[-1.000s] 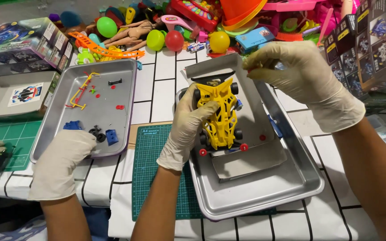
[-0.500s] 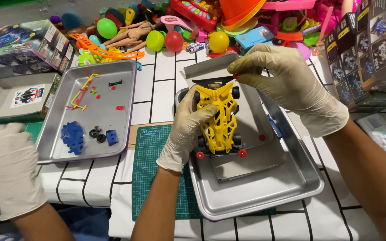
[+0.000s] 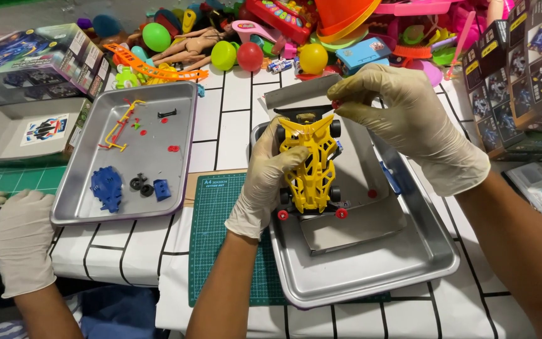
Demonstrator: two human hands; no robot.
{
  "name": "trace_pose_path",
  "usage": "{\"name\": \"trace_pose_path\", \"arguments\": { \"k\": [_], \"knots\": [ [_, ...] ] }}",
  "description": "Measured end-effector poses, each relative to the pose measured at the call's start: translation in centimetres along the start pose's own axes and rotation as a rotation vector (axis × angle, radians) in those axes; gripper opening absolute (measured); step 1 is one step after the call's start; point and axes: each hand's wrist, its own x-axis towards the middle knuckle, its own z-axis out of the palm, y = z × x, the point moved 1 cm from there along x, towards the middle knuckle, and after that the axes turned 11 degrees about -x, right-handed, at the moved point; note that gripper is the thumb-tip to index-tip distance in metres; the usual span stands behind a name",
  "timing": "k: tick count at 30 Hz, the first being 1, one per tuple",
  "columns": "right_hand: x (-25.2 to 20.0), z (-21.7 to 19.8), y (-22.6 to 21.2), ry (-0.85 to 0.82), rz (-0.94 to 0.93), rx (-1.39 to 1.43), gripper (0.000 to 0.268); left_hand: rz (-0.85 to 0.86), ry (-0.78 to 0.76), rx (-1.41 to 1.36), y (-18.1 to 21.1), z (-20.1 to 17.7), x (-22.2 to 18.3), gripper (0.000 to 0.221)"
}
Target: Assembling a plastic model toy car by snapping together the chassis, body, and other small components.
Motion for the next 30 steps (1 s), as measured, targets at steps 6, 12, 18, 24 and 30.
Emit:
{"name": "trace_pose_path", "arguments": {
  "k": [6,12,18,24,30],
  "knots": [
    [-0.2,-0.5,1.5,-0.08,-0.033,-0.057,0.049,-0.022,0.059,-0.002,-0.4,-0.7,0.5,0.097],
    [-0.3,-4.0,1.2,-0.017,-0.109,-0.227,0.047,0.106,0.049,-0.055,-1.7,-2.3,1.5,0.099],
    [-1.2,-3.6,1.5,-0.593,0.165,-0.406,0.019,0.206,0.188,-0.187,-0.4,-1.6,1.4,0.083],
    [-4.8,1.4,1.3,-0.952,0.131,-0.784,0.017,0.228,0.177,-0.021,-2.0,-2.6,2.1,0.068],
    [-8.5,5.8,6.9,-0.791,-0.378,-1.276,0.004,0.192,0.219,0.108,-1.2,-1.5,1.6,0.071]
  ]
}}
